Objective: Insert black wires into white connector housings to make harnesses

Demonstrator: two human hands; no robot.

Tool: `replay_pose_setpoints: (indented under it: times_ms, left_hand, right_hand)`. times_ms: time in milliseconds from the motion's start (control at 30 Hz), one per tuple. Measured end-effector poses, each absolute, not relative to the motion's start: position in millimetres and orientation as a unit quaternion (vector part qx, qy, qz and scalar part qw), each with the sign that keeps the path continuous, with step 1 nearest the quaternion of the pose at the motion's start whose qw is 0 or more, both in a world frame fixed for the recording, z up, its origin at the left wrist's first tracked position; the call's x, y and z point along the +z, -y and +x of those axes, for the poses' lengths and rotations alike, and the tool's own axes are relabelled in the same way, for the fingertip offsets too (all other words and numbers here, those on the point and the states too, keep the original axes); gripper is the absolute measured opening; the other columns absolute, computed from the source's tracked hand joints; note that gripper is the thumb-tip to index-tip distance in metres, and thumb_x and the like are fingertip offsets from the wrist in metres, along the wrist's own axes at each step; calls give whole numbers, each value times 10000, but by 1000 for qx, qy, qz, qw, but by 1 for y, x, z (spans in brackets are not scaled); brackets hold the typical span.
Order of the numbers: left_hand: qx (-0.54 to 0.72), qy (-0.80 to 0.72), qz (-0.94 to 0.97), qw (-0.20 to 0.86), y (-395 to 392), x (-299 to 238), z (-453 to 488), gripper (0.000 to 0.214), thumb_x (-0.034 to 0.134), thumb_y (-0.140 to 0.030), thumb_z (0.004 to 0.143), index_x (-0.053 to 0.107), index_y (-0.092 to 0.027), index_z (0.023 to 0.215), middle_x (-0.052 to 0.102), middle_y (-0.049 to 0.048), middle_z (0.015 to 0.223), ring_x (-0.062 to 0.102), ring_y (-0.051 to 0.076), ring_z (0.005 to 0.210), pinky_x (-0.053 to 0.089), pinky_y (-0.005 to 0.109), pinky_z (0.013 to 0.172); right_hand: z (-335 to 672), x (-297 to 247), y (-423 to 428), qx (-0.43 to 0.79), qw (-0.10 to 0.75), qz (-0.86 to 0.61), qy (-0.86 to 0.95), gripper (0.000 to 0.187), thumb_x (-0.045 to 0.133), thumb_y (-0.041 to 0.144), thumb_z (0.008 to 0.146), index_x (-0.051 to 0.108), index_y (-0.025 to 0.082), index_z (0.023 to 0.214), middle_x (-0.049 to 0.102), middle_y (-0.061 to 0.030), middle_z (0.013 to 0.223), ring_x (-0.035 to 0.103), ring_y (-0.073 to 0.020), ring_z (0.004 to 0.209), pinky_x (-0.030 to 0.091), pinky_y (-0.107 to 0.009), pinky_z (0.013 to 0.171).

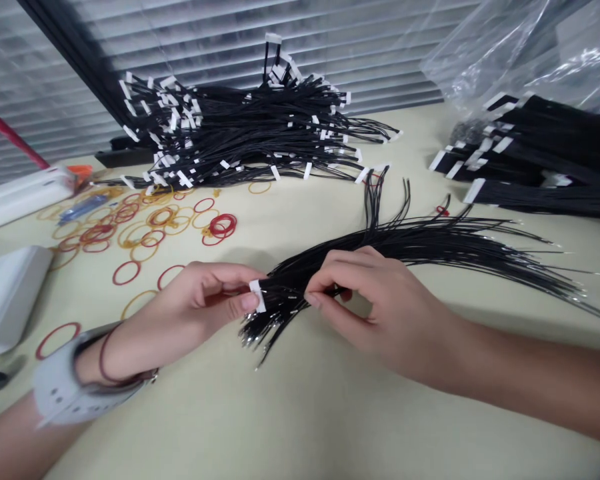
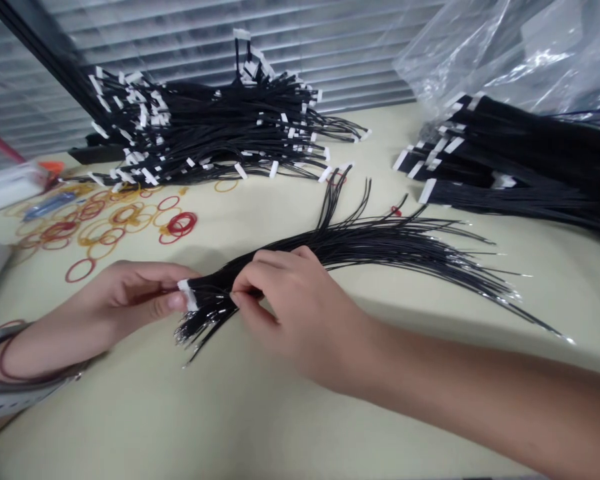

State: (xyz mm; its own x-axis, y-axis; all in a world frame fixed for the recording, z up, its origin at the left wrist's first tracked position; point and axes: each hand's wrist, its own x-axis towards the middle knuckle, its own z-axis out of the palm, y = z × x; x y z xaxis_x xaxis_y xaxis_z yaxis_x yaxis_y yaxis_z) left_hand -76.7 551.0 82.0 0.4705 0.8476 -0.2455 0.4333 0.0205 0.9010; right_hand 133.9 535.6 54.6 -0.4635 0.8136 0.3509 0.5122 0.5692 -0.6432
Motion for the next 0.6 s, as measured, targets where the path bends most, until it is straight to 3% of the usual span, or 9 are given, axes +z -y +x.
replay_pose_setpoints:
  times_ms: [233, 600]
  left_hand:
    - [152, -488, 712, 482, -548, 77, -75, 181, 556, -193, 786, 669, -169, 925, 606, 2, 691, 492, 96, 597, 399, 165, 510]
    - [162, -477, 695, 512, -548, 79, -72, 164, 565, -196, 776, 673, -176, 899, 607, 0, 684, 503, 95, 600, 405, 165, 521]
  right_hand:
    - [129, 52, -532, 225, 332, -406, 821, 112, 497, 145, 832, 606, 156, 806, 601, 27, 769, 514, -79, 723, 345, -232, 679]
    - [124, 48, -530, 240, 392, -406, 790, 98, 529, 165, 825, 627, 168, 815, 620, 41, 755, 538, -59, 711, 379, -191, 674]
